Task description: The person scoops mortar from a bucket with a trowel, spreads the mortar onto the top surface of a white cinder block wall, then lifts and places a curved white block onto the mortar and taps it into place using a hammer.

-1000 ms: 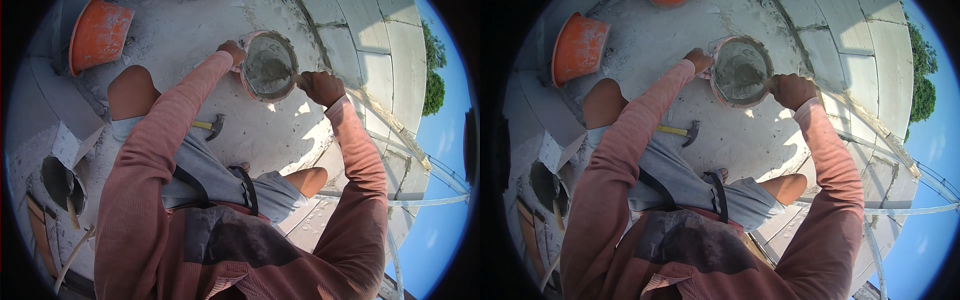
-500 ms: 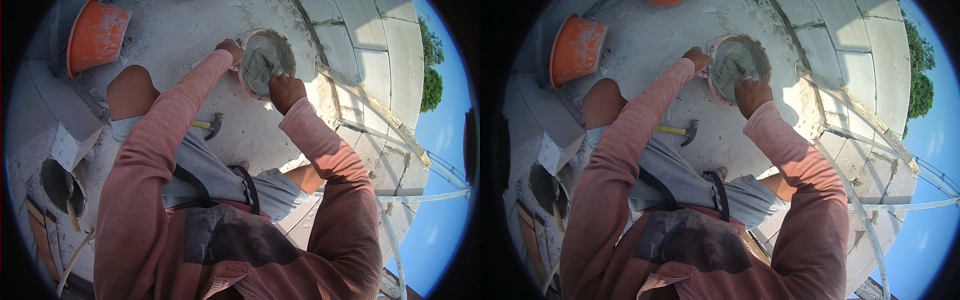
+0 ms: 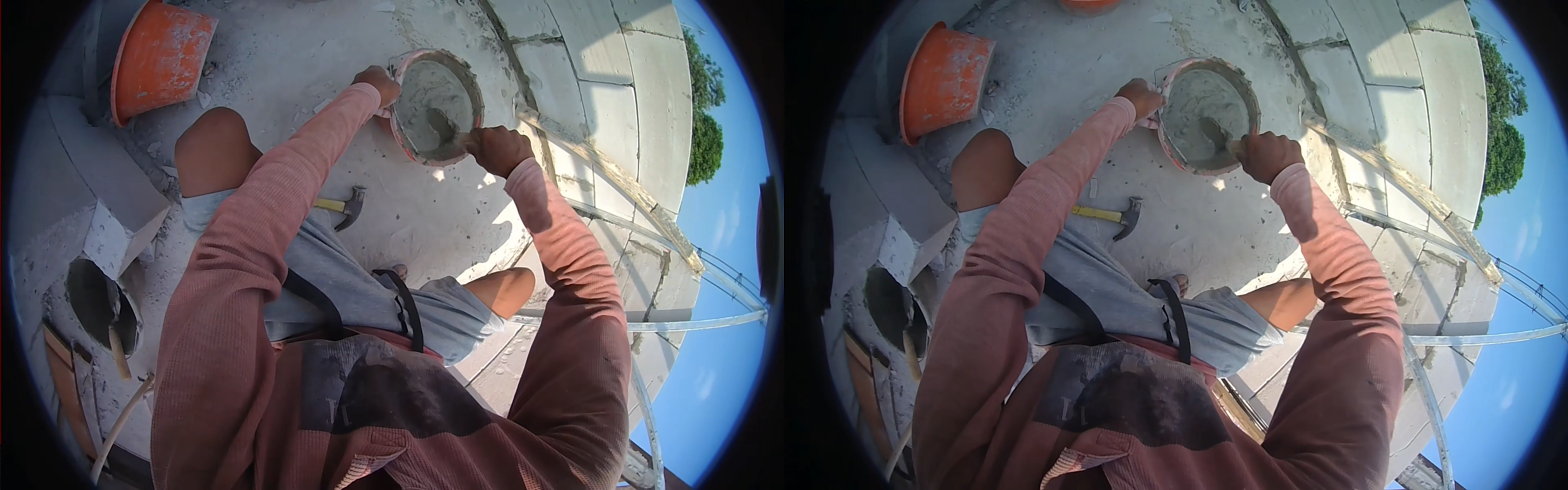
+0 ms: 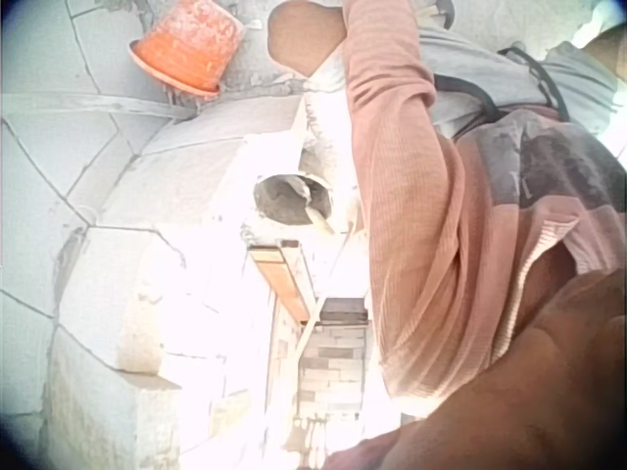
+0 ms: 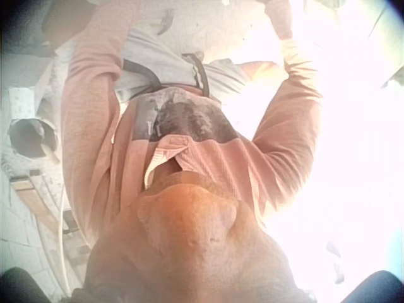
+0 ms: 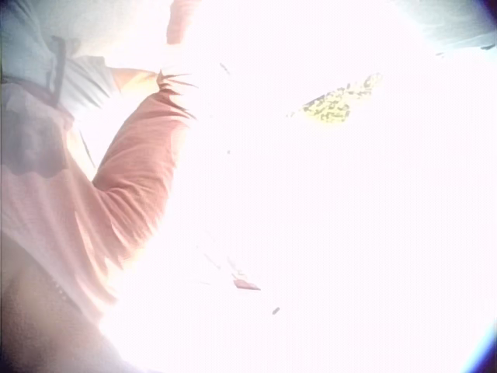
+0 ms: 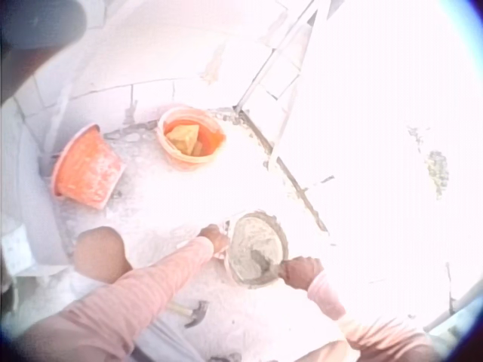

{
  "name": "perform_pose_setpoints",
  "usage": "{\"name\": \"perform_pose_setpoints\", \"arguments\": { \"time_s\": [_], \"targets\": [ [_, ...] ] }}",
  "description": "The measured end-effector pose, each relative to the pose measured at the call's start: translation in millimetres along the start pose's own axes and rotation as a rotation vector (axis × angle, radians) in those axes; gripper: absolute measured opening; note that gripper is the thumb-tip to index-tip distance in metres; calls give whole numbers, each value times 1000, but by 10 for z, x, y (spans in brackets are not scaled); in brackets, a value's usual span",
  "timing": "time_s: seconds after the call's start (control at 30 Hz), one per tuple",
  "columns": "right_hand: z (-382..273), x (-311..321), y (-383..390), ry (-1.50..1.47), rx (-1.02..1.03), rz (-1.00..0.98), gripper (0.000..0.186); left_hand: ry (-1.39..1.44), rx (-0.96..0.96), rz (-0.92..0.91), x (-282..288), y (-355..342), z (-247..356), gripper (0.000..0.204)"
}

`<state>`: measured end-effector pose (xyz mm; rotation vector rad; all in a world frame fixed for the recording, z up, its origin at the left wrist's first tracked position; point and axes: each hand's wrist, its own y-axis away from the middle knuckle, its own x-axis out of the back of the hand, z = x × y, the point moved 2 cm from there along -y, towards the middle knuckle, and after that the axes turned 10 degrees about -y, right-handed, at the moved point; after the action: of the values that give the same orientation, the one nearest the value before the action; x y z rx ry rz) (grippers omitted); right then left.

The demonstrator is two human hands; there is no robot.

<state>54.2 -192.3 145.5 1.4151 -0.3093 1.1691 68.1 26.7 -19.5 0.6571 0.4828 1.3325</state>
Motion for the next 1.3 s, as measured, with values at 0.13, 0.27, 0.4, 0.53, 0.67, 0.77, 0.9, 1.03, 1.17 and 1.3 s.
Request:
{"name": "perform_pose_setpoints", "arguments": {
  "time_s": [0.13, 0.27, 0.4, 0.53, 0.67, 0.77, 0.9, 1.03, 1.17, 1.3],
  "targets": [
    [59, 638, 1, 158, 30, 55, 27, -43, 39, 34, -4, -120, -134, 40],
    [35, 767, 92, 134, -20, 136, 22, -212, 2, 131, -26, -120, -68, 41],
    [-152, 51, -300, 177, 1, 124, 17, -171, -12, 159, -48, -76, 10, 44],
    [-476, -203, -11, 74, 3, 138, 16, -123, 10, 49, 3, 3, -45, 45],
    [-345, 238, 593, -17, 83, 177, 28, -127, 44, 141, 20, 9, -70, 38],
    [46, 690, 912, 0, 146, 292, 33, -131, 26, 129, -22, 39, 23, 38],
    [201, 960, 702, 115, 105, 387, 32, -111, 12, 92, 53, -14, -57, 40],
    [100, 962, -174, 226, 5, 257, 26, -51, 61, 90, 8, 49, 36, 39],
    [-429, 788, -618, 434, 280, 273, 18, 126, 43, -48, 34, 100, 43, 36],
    [-538, 433, -268, 506, 505, 276, 17, 244, 47, -86, 71, 136, -22, 36]
  ]
}}
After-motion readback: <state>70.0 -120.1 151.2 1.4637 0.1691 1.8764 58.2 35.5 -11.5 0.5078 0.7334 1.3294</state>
